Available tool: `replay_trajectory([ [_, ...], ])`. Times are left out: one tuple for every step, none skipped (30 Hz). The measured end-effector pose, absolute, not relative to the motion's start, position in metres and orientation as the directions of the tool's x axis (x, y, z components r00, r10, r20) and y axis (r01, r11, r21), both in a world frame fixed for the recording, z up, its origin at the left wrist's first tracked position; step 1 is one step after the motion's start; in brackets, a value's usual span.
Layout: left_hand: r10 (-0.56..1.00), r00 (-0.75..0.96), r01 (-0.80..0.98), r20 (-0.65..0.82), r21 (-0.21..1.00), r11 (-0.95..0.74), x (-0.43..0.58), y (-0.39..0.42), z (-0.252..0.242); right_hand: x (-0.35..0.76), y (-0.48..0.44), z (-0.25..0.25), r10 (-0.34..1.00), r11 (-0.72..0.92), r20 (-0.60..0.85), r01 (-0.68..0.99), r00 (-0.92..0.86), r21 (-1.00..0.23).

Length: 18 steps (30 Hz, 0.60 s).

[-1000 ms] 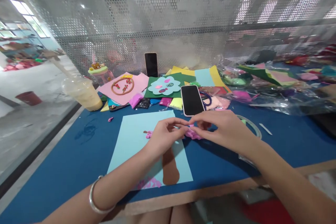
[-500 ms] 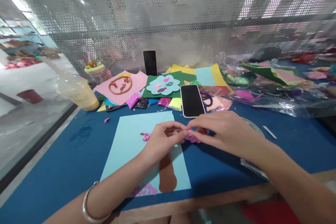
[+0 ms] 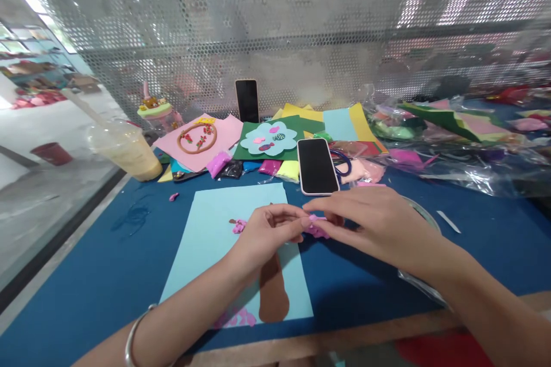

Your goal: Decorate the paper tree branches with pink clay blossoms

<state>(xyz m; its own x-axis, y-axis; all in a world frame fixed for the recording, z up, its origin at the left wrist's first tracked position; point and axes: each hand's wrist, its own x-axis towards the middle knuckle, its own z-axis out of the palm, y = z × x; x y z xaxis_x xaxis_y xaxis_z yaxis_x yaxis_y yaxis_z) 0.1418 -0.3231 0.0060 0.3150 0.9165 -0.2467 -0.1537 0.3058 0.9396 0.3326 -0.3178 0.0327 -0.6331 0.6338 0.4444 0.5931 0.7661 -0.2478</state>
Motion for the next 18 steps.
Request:
replay_trajectory([
  [0.916, 0.317, -0.171, -0.244, 0.936, 0.308, 0.141, -0.324, 0.006, 0.333, -0.319, 0.031, 0.669, 0.739, 0.455, 0.595, -0.588, -0.316],
  [0.916, 0.318, -0.193, -0.243, 0.93, 0.314, 0.141, -0.325, 0.006, 0.332, -0.321, 0.03, 0.711, 0.7, 0.463, 0.595, -0.529, -0.396],
  [0.915, 0.32, -0.218, -0.246, 0.921, 0.324, 0.141, -0.326, 0.006, 0.331, -0.324, 0.027, 0.756, 0.652, 0.466, 0.586, -0.459, -0.481],
  [0.913, 0.321, -0.244, -0.251, 0.91, 0.336, 0.14, -0.327, 0.006, 0.33, -0.326, 0.024, 0.802, 0.596, 0.46, 0.569, -0.382, -0.566],
  [0.91, 0.323, -0.267, -0.258, 0.898, 0.349, 0.14, -0.328, 0.007, 0.329, -0.329, 0.021, 0.842, 0.538, 0.444, 0.543, -0.308, -0.644],
  [0.907, 0.328, -0.284, -0.264, 0.888, 0.361, 0.14, -0.329, 0.007, 0.327, -0.331, 0.018, 0.874, 0.485, 0.415, 0.507, -0.253, -0.712],
  [0.903, 0.332, -0.293, -0.271, 0.881, 0.372, 0.14, -0.33, 0.007, 0.325, -0.333, 0.014, 0.9, 0.435, 0.378, 0.466, -0.214, -0.77],
  [0.901, 0.336, -0.294, -0.275, 0.878, 0.378, 0.141, -0.331, 0.007, 0.323, -0.335, 0.011, 0.919, 0.394, 0.342, 0.421, -0.196, -0.817],
  [0.9, 0.339, -0.291, -0.276, 0.879, 0.379, 0.141, -0.332, 0.007, 0.321, -0.336, 0.007, 0.932, 0.359, 0.308, 0.377, -0.189, -0.854],
  [0.899, 0.341, -0.284, -0.274, 0.882, 0.376, 0.141, -0.333, 0.006, 0.319, -0.337, 0.005, 0.942, 0.33, 0.282, 0.34, -0.184, -0.88],
  [0.899, 0.344, -0.274, -0.27, 0.887, 0.371, 0.142, -0.333, 0.006, 0.318, -0.337, 0.002, 0.947, 0.31, 0.264, 0.311, -0.181, -0.898],
  [0.901, 0.343, -0.265, -0.265, 0.893, 0.364, 0.142, -0.334, 0.005, 0.317, -0.337, 0.0, 0.952, 0.293, 0.251, 0.291, -0.173, -0.911],
  [0.903, 0.341, -0.259, -0.261, 0.898, 0.357, 0.143, -0.334, 0.004, 0.316, -0.337, -0.001, 0.956, 0.28, 0.242, 0.275, -0.167, -0.92],
  [0.906, 0.336, -0.253, -0.257, 0.902, 0.349, 0.143, -0.335, 0.004, 0.316, -0.337, -0.002, 0.959, 0.269, 0.232, 0.262, -0.165, -0.927],
  [0.909, 0.331, -0.246, -0.254, 0.907, 0.342, 0.144, -0.335, 0.003, 0.316, -0.337, -0.003, 0.961, 0.259, 0.222, 0.251, -0.167, -0.933],
  [0.912, 0.324, -0.241, -0.25, 0.911, 0.335, 0.144, -0.335, 0.003, 0.316, -0.336, -0.004, 0.962, 0.25, 0.213, 0.24, -0.17, -0.938],
  [0.916, 0.317, -0.235, -0.246, 0.915, 0.327, 0.145, -0.335, 0.003, 0.316, -0.336, -0.005, 0.963, 0.242, 0.205, 0.229, -0.172, -0.943],
  [0.919, 0.311, -0.229, -0.242, 0.92, 0.319, 0.145, -0.335, 0.003, 0.316, -0.336, -0.005, 0.965, 0.236, 0.201, 0.219, -0.171, -0.947],
])
